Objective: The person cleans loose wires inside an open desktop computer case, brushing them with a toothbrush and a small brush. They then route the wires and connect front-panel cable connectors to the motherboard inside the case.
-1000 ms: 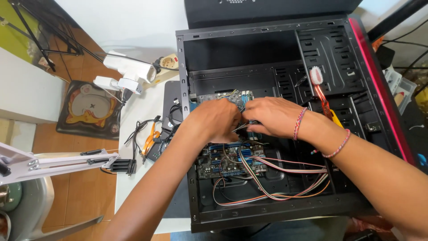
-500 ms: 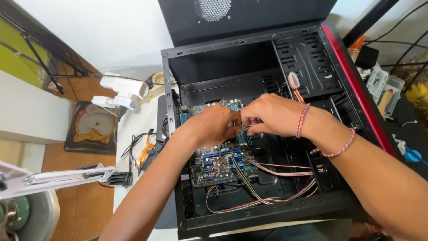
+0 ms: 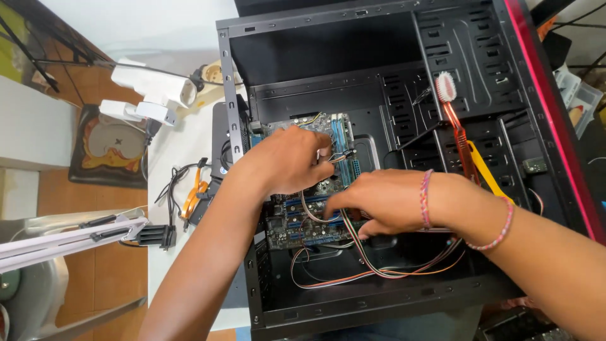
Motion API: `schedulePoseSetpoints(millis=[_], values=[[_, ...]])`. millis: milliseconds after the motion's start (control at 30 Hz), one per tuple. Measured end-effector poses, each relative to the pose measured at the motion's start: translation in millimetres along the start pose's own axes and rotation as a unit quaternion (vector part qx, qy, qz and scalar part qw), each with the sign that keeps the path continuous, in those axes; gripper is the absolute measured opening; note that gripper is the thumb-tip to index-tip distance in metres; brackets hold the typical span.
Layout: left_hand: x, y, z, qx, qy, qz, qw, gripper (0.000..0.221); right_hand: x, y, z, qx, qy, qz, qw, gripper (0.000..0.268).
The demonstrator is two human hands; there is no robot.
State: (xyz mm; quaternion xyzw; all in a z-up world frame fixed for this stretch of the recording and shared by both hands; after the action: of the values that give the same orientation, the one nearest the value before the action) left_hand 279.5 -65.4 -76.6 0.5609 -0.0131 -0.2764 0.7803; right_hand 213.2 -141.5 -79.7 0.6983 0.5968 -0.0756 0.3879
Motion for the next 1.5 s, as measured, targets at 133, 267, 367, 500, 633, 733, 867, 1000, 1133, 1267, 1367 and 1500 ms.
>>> schedulePoseSetpoints(millis=[133,267,367,500,633,733,867,1000,1133,1267,1367,1500], values=[[3.0,-4.1,-3.5,-0.018,-0.024,0.026,0.999,0.024,-1.8,5.7,-5.7,-0.085,-0.013,0.002,0.996,0.045],[1.6,7.4,-0.1,-0.024,-0.058,0.089,0.994,0.021,-11.2,37.3,-6.2,-0.137,0.001,0.115,0.984,0.03],[2.6,10.4,-1.6,-0.032,-0.054,0.098,0.993,0.019,-25.5,56.4,-20.3,-0.15,0.065,0.209,0.964,0.023],[0.8,18.2,-10.5,-0.023,-0.016,0.139,0.99,0.02,-41.6,61.7,-42.1,-0.095,0.154,0.253,0.95,0.025],[-0.3,23.0,-20.4,0.01,0.054,0.134,0.989,0.021,-58.3,63.8,-67.2,-0.058,0.246,0.3,0.92,0.021],[0.8,26.2,-26.2,0.019,0.067,0.163,0.984,0.023,-78.4,70.9,-84.6,-0.018,0.314,0.35,0.882,0.015],[3.2,31.2,-33.2,-0.029,0.053,0.223,0.973,0.019,-64.9,51.3,-85.2,0.094,0.317,0.223,0.917,0.012],[1.7,37.8,-34.3,-0.052,0.042,0.266,0.962,0.017,-26.0,-3.8,-53.3,0.125,0.093,-0.015,0.988,0.045],[2.9,39.0,-33.5,-0.06,0.047,0.263,0.962,0.017,-30.4,-8.5,-65.6,0.154,0.148,-0.048,0.976,0.035],[2.0,40.9,-35.3,-0.08,0.043,0.286,0.954,0.018,-59.2,18.6,-95.4,0.225,0.314,0.019,0.922,0.017],[2.7,38.5,-32.7,-0.061,0.051,0.263,0.962,0.018,-73.4,41.9,-84.4,0.196,0.317,0.187,0.909,0.012],[4.9,30.3,-29.1,-0.032,0.051,0.211,0.976,0.019,-84.0,66.8,-71.9,0.218,0.293,0.343,0.866,0.027]])
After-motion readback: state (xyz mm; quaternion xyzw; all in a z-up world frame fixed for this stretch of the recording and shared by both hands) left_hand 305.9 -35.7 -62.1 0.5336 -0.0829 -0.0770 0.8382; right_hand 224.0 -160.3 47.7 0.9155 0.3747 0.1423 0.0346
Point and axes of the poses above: each hand's wrist, its own x-axis towards the middle knuckle, its own y-axis out of the back of the hand, z = x × y, the point moved 10 cm from there along x, towards the middle knuckle, and after that the axes turned 11 degrees about x, right-handed, at the moved point
